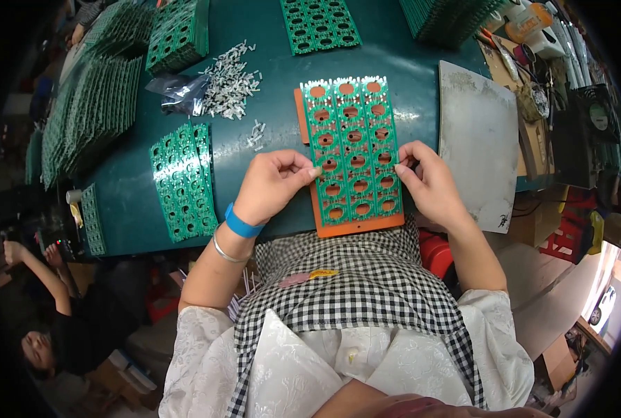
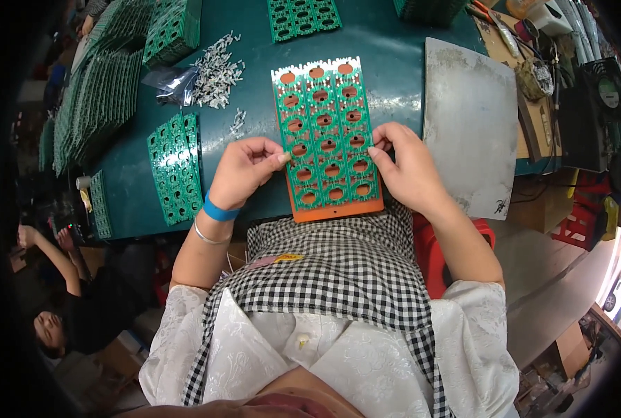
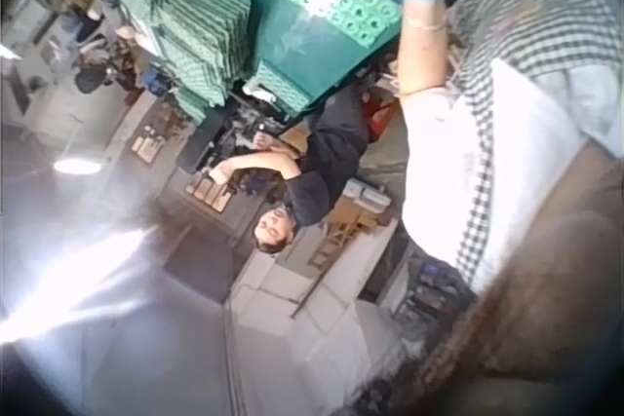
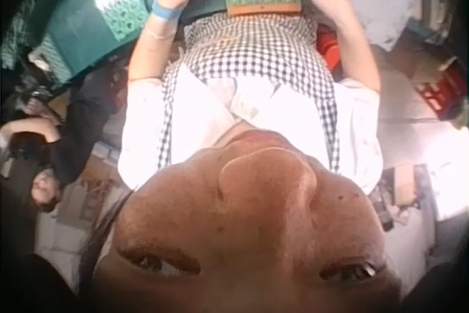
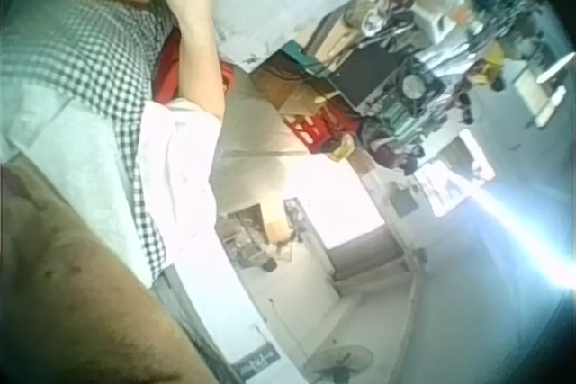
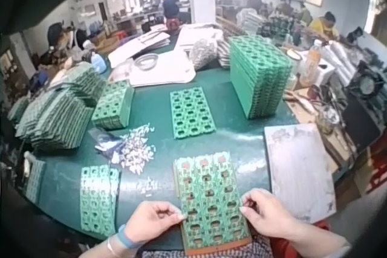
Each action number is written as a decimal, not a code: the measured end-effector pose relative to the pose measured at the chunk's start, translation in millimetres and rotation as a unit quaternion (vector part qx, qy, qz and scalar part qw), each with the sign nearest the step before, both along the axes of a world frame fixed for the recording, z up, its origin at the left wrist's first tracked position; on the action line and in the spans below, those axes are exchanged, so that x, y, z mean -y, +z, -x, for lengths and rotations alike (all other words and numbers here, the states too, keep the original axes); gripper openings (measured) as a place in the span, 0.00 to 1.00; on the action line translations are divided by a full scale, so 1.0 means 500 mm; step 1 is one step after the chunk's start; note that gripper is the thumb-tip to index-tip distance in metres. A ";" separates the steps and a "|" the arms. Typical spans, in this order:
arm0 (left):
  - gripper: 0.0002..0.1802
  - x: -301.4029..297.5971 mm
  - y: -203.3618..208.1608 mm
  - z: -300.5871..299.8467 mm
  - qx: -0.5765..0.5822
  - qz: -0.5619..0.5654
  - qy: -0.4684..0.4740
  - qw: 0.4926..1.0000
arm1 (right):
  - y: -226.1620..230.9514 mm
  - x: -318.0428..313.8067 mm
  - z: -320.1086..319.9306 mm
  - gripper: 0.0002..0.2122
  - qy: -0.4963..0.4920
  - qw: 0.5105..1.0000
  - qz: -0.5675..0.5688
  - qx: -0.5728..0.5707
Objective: The person inserts small electronic components into a circuit board template by hand.
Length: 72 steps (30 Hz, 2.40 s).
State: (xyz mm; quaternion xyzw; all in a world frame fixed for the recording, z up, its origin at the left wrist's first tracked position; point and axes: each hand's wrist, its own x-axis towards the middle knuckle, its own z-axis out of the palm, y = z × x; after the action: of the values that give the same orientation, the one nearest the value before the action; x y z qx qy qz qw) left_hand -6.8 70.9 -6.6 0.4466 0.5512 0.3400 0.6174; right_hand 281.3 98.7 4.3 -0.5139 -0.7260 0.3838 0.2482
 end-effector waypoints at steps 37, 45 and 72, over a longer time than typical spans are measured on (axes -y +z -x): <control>0.10 -0.484 -0.049 0.046 -0.230 -0.160 0.216 0.935 | -0.069 -0.541 0.183 0.12 -0.110 0.992 -0.039 0.043; 0.14 -0.434 0.003 0.089 -0.250 -0.184 0.151 0.939 | -0.053 -0.511 0.156 0.18 -0.106 0.987 -0.109 0.053; 0.05 0.102 0.129 0.277 -0.102 -0.236 0.357 0.898 | 0.094 -0.056 -0.091 0.24 0.123 0.971 -0.146 0.142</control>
State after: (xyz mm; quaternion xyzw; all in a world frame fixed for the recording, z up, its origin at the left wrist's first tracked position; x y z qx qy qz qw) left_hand -145.5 20.0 57.7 0.3845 0.6370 0.6106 0.2715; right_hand 327.0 126.5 51.6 -0.4282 -0.8597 0.2240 0.1655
